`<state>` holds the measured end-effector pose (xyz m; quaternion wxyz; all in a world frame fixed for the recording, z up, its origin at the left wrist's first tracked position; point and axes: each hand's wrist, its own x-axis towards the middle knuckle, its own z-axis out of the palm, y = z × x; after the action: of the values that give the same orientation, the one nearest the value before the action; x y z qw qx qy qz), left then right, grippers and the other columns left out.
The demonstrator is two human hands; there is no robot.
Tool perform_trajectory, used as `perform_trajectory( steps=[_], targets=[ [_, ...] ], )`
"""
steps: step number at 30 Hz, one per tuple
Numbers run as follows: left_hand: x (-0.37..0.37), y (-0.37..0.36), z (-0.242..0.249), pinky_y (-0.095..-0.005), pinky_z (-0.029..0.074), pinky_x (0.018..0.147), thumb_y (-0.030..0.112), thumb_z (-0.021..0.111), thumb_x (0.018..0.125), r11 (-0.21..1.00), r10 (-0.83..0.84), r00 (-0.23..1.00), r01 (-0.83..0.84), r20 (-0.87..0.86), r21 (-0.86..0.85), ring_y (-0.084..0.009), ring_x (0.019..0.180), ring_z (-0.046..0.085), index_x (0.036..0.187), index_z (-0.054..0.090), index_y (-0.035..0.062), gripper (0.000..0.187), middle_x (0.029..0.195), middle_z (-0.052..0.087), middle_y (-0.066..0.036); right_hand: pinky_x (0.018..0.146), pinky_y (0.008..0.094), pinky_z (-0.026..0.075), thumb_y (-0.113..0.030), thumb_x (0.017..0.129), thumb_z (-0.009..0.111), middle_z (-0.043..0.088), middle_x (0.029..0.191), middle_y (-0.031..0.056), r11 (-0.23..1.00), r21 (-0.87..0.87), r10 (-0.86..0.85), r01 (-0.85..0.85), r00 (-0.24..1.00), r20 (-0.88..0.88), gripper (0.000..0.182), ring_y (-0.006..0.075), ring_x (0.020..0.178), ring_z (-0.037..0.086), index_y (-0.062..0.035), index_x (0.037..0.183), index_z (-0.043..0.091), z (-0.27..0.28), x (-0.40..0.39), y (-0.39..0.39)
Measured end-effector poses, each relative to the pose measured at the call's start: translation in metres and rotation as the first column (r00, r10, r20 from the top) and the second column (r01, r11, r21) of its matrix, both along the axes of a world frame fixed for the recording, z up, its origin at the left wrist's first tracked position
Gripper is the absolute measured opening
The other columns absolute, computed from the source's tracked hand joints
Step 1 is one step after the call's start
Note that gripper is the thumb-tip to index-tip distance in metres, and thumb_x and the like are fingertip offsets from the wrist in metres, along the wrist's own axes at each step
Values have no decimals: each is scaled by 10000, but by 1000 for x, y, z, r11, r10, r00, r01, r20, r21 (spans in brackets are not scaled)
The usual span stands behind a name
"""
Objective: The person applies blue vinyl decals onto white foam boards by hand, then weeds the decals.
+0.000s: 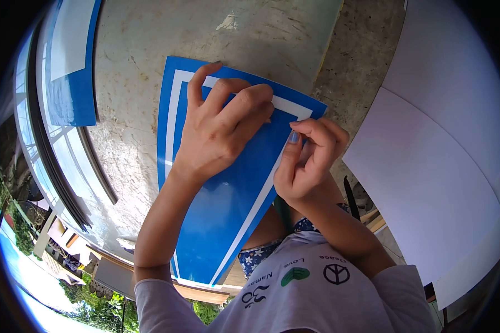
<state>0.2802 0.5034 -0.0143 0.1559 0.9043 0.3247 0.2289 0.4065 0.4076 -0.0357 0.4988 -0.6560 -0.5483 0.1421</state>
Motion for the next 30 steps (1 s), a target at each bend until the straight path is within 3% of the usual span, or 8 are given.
perform_trajectory(
  steps=[4,6,9,11,18,20,24,30],
  targets=[
    [1,2,-2,-451,374,966,118,706,626,999,-26,1000,26,4,-44,-168,880,555,771,636,104,162,978,562,19,709,251,394,-10,850,491,432,1037,132,1000,-25,15,-14,999,47,204,190,899,421,11,1050,528,2,1,-1],
    [-1,3,-2,-449,381,957,111,703,634,996,-39,999,39,9,-75,-171,879,554,779,624,94,166,983,558,13,699,245,398,-10,848,492,438,1032,129,1000,-6,0,0,999,-42,209,193,904,423,10,1054,524,-1,-1,-2],
    [-3,8,2,-466,369,996,95,662,701,983,-54,999,54,4,-175,-175,891,557,827,622,80,133,1037,549,-8,694,241,399,-8,840,500,452,1025,125,1000,2,11,-11,999,-42,210,197,914,426,7,1047,529,-1,-1,-1],
    [-3,13,2,-479,405,991,57,712,651,946,37,980,29,194,-323,-195,904,591,772,605,48,162,1004,557,-74,695,241,400,-6,836,502,458,1022,124,1000,2,9,-9,999,-41,210,199,919,427,7,1043,531,0,-1,-1],
    [-4,13,6,-489,381,1033,83,755,598,952,-42,986,89,163,-294,-176,876,626,728,633,58,180,1023,557,-86,689,231,409,-15,820,512,455,1027,129,999,-3,45,-44,996,76,224,194,922,426,12,1042,534,3,5,1],
    [-5,12,7,-509,359,1038,5,707,610,945,-46,984,98,172,-311,-197,900,605,740,639,46,152,1022,561,-73,677,220,416,-17,817,513,445,1032,131,999,8,41,-41,998,50,230,189,917,425,14,1044,533,1,3,1],
    [-9,12,4,-523,346,1042,7,704,583,949,-57,982,110,180,-296,-201,907,601,724,647,47,157,1001,574,-72,683,223,385,20,812,477,372,1061,138,996,-30,90,-89,995,36,260,163,900,408,55,1069,463,6,3,2],
    [-6,11,6,-544,332,1037,72,702,585,973,-62,985,95,159,-210,-194,916,585,704,661,85,126,994,594,-25,630,207,397,21,806,474,366,1063,134,995,-50,90,-91,996,-9,272,140,845,429,55,1075,463,6,3,1]
  ],
)
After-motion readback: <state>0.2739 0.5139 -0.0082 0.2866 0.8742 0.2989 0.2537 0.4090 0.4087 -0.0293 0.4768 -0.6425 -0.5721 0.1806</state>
